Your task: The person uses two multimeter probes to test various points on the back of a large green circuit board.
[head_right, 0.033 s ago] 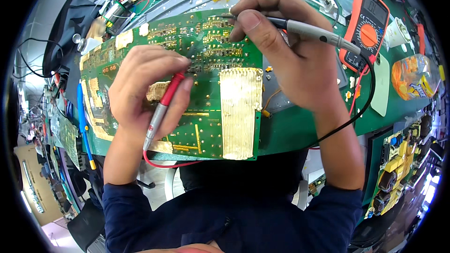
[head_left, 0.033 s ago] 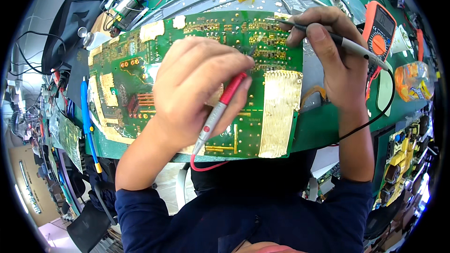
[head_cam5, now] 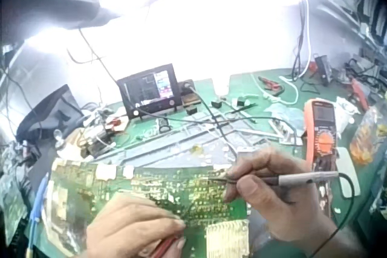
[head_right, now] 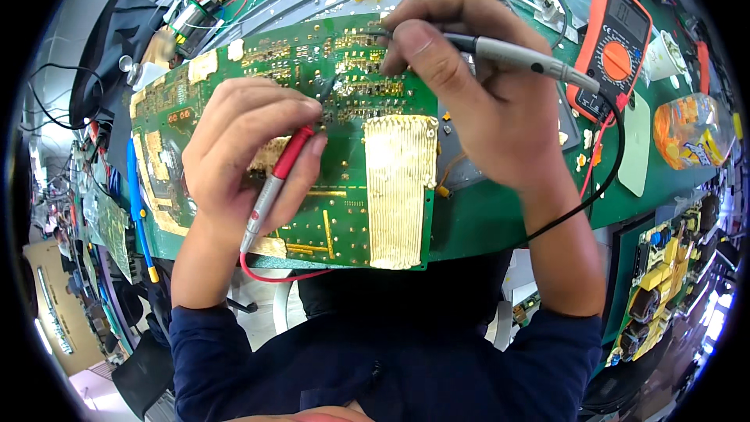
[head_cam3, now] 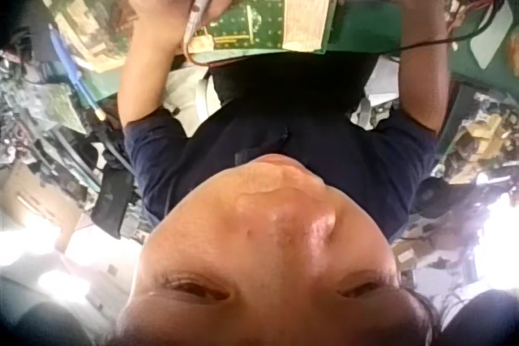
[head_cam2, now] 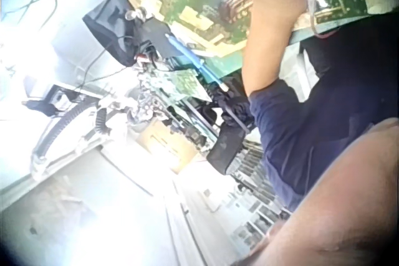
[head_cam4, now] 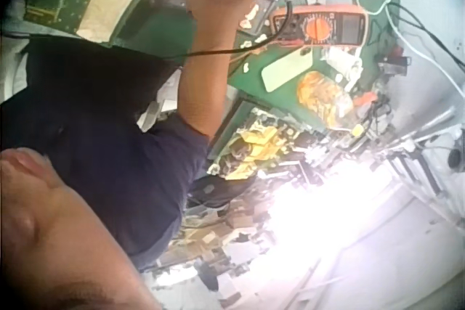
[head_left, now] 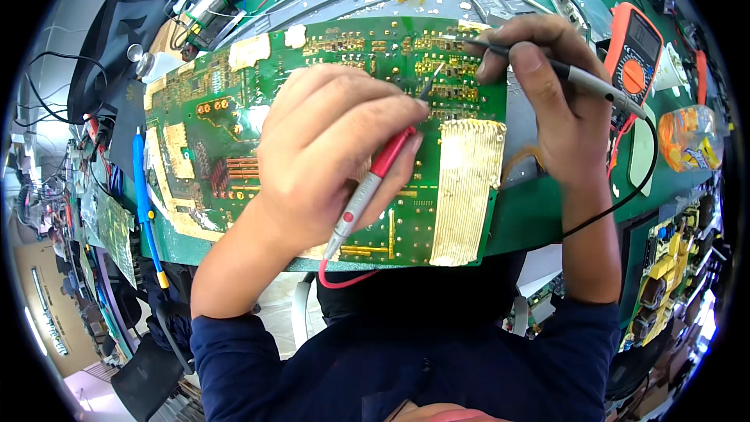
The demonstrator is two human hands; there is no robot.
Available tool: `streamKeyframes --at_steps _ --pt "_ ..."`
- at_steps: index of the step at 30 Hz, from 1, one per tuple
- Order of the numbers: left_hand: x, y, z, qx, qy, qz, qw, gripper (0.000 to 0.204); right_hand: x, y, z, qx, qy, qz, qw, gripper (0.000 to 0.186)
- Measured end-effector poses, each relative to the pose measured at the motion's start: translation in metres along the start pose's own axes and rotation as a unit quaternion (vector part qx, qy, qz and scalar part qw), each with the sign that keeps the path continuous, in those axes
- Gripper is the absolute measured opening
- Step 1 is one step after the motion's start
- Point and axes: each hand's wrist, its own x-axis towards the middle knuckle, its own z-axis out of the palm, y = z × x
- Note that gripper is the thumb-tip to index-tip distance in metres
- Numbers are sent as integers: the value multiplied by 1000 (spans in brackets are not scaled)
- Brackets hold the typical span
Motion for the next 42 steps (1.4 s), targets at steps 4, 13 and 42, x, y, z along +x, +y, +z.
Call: streamKeyframes --at_steps 4,13,42 --pt "-4 0 -2 -12 -19 -32 999 27 -7 -9 9 -39 5 55 998 17" --pt "-5 -2 -9 -47 -68 -95 992 25 -11 -11 11 -68 2 64 996 13" --pt "-7 -3 -8 -66 -79 -111 988 28 -12 -10 12 -97 -17 54 994 16"
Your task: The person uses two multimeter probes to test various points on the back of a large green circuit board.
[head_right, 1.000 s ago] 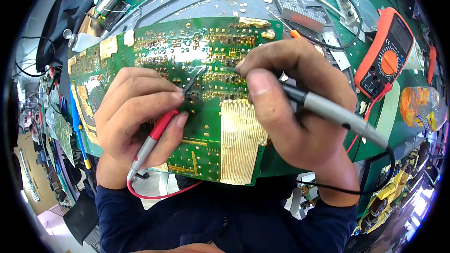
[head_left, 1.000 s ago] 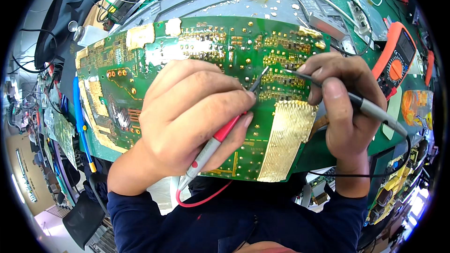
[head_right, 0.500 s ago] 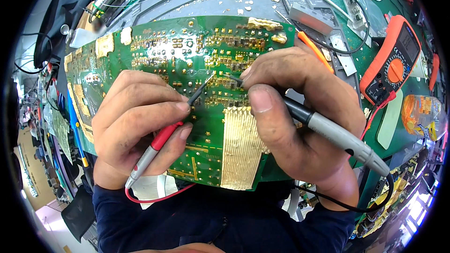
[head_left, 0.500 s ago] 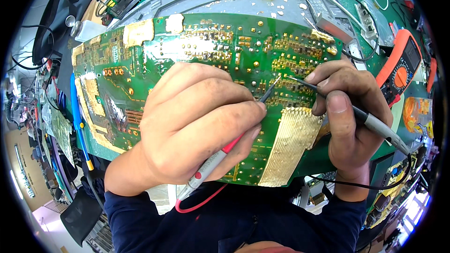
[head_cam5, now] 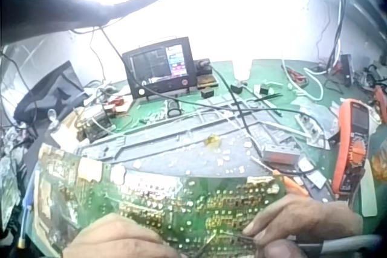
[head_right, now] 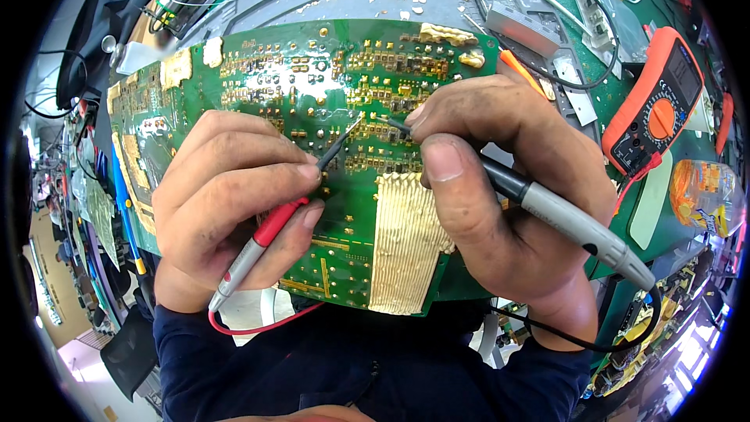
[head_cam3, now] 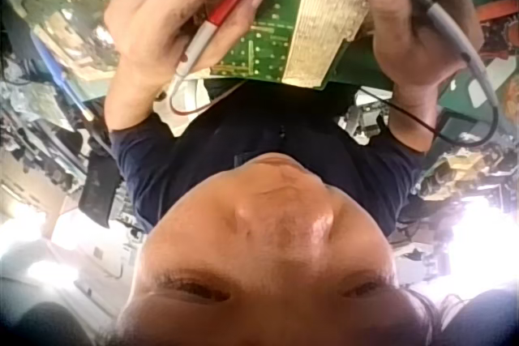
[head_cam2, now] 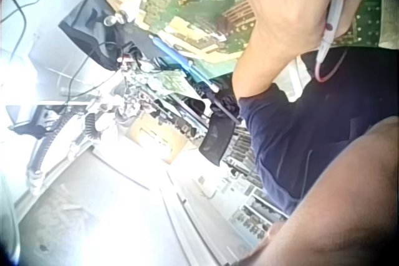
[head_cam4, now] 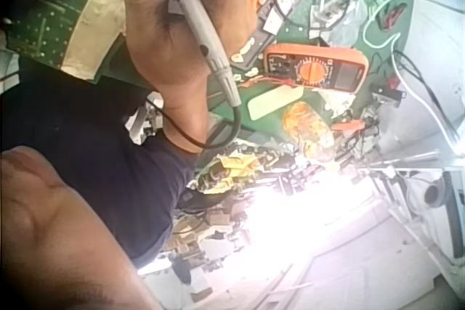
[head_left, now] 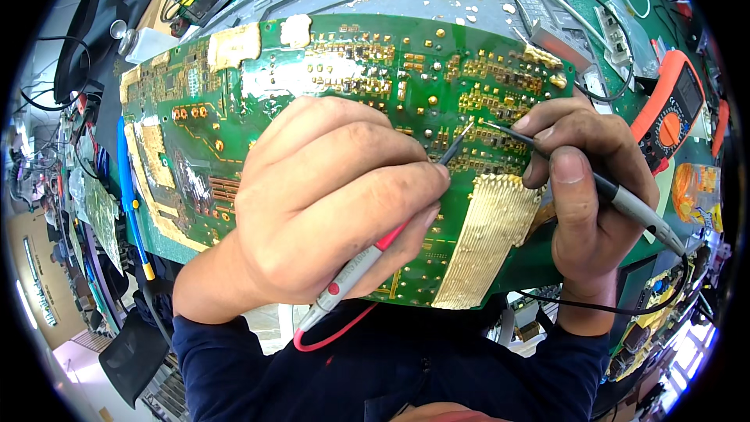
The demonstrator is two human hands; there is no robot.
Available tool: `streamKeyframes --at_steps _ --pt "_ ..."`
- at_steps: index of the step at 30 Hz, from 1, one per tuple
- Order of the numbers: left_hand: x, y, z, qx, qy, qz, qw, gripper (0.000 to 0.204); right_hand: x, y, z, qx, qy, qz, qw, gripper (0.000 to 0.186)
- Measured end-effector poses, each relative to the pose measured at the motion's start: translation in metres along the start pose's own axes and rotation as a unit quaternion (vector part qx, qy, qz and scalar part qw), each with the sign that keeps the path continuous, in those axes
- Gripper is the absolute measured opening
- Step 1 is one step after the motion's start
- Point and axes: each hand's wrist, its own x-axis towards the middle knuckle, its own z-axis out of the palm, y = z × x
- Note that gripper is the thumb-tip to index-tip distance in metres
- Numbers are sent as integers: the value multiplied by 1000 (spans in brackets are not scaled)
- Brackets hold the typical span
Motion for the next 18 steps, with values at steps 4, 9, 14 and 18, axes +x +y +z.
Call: streamKeyframes --at_steps 4,9,14,18 --pt "0 -1 0 1 0 3 1000 28 0 0 1 -2 1 -1 1000 16" --pt "0 -1 0 0 -2 8 1000 28 0 1 0 -12 -1 -10 1000 14" --pt "0 -1 2 4 10 5 1000 28 2 1 0 -19 1 -8 1000 13" --pt "1 -2 3 2 11 6 1000 28 1 3 1 -21 5 -14 1000 12"
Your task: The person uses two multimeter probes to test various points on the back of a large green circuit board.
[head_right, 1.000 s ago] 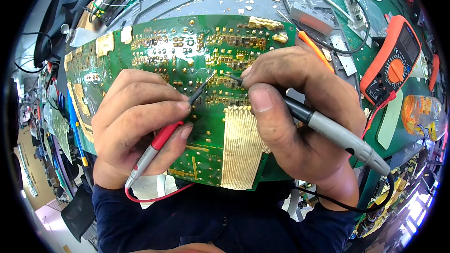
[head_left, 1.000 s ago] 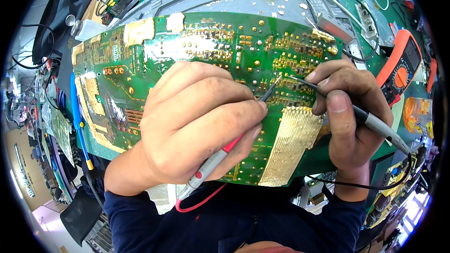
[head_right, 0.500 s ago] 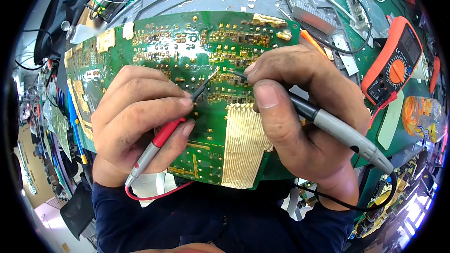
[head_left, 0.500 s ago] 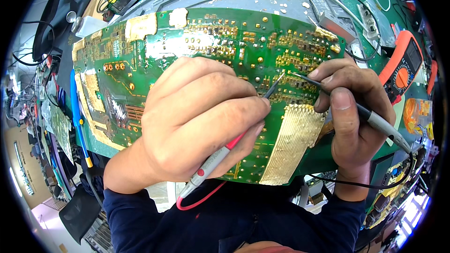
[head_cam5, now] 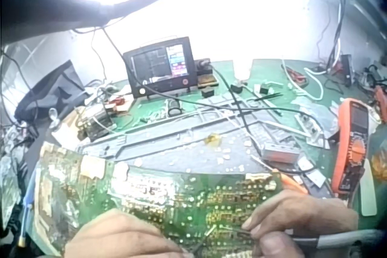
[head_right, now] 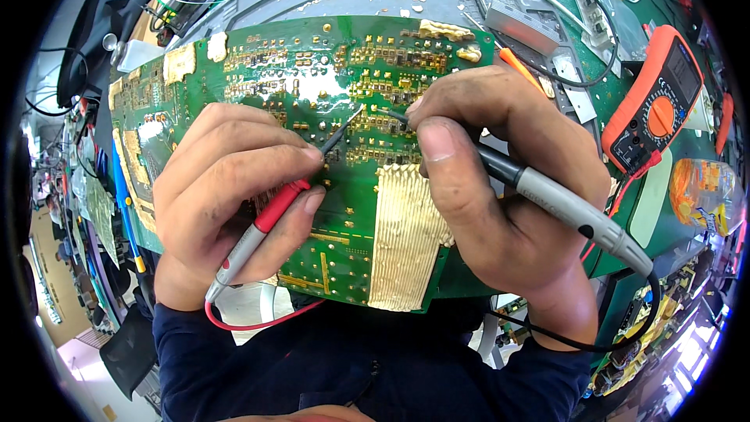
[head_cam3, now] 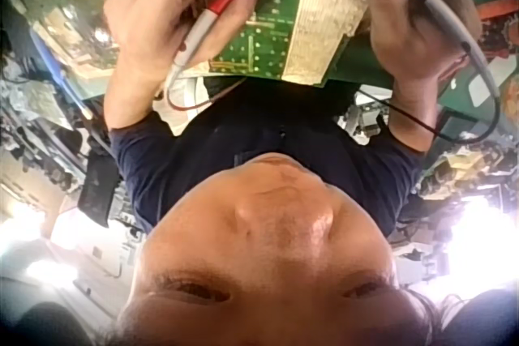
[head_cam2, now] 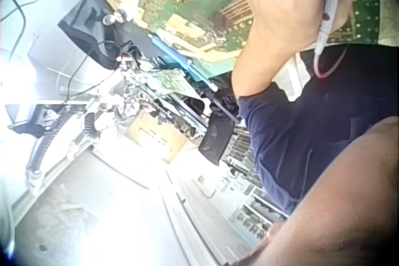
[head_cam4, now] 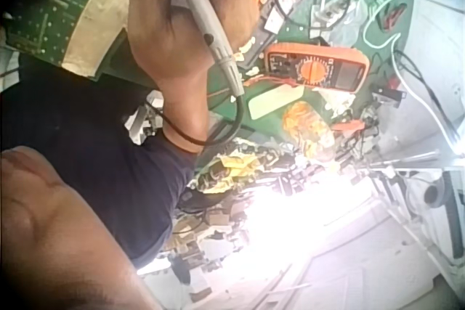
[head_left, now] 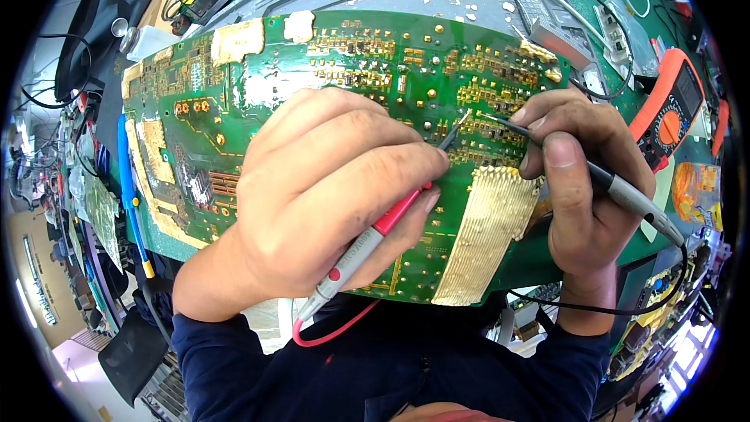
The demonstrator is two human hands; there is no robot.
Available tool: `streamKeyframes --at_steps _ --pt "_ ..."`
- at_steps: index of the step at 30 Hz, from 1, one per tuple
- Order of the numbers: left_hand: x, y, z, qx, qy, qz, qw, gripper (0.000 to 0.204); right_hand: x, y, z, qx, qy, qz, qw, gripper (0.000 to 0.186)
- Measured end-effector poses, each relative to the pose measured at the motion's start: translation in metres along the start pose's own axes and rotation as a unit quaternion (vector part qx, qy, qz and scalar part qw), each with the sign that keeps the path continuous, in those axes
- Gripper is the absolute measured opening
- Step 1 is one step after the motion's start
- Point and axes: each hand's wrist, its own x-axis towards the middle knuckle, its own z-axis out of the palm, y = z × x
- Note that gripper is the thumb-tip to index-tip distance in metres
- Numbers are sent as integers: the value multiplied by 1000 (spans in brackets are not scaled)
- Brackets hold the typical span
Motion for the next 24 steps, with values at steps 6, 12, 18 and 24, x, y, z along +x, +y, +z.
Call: streamKeyframes --at_steps 6,12,18,24 --pt "-1 0 -3 -5 -2 -5 1000 26 0 -2 3 6 0 5 1000 11" --pt "8 5 0 -17 -31 -44 998 25 -2 13 -1 10 11 -27 1000 8" --pt "12 19 2 -6 -10 -89 996 26 8 18 4 28 62 -100 993 7" --pt "12 17 2 -4 -12 -72 997 26 7 16 2 9 68 -83 994 6"
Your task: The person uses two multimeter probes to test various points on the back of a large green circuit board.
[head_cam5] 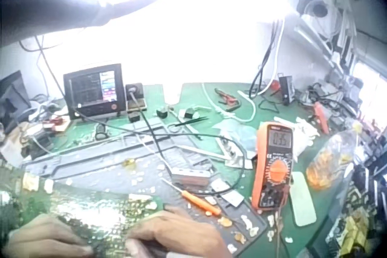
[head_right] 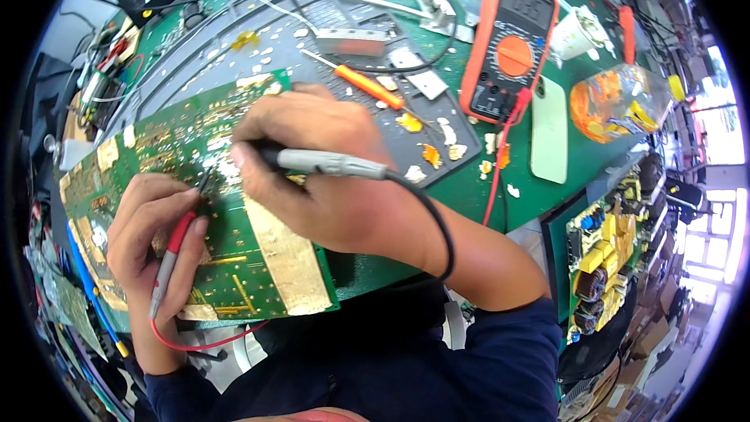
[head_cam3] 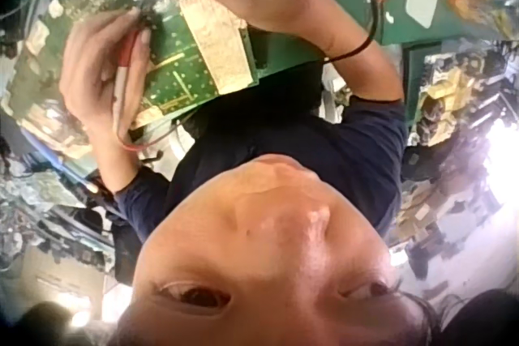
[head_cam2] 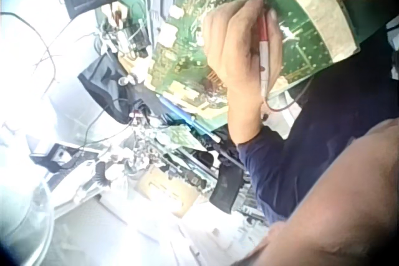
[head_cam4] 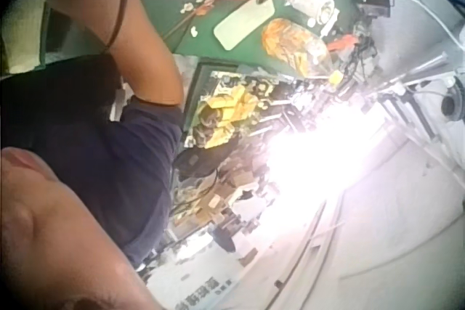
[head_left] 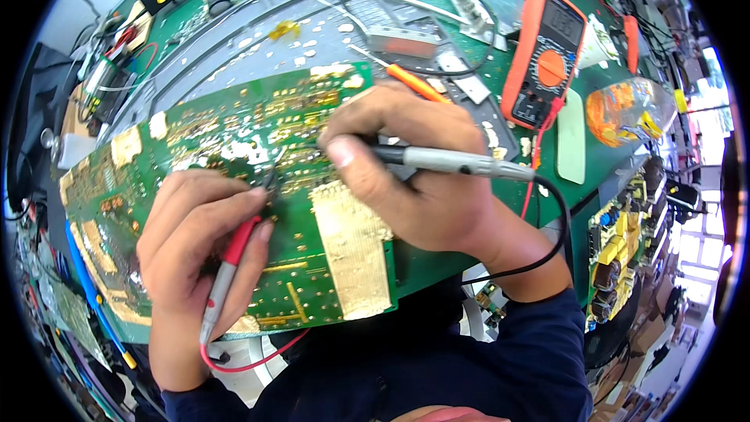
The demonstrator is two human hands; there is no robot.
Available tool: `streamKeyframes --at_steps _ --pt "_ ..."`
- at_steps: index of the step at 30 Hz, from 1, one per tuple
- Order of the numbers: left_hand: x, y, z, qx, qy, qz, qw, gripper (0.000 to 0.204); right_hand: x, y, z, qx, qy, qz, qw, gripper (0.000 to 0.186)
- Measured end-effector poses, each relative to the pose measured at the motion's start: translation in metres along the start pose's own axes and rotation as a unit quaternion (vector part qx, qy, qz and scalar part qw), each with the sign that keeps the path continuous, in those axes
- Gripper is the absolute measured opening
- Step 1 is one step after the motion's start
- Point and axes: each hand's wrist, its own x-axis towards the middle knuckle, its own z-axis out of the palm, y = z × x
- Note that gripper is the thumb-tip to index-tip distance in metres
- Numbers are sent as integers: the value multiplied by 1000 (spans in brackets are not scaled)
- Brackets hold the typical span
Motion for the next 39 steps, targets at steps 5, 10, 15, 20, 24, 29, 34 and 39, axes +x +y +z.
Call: streamKeyframes --at_steps 5,10,15,20,24,29,34,39 --pt "-4 -6 -6 -12 -23 7 1000 26 -4 -10 4 22 4 114 993 3" --pt "-9 -13 -8 -24 1 45 999 23 -5 -12 3 58 -10 132 990 5" --pt "-14 -16 -15 -29 93 74 992 21 -2 -6 -14 195 -31 100 975 29" --pt "-18 -17 -17 -15 116 65 991 25 -4 -2 -7 175 31 19 984 35" --pt "-23 -19 -22 -51 151 21 987 27 -3 3 -12 70 63 -16 995 27" --pt "-23 -18 -19 -51 141 13 989 28 2 1 -7 -69 147 69 984 21" --pt "-17 -18 -11 -42 115 74 990 30 6 10 -13 69 123 123 982 27" --pt "-14 -16 -2 -23 59 119 991 33 3 6 -23 79 55 69 993 41"
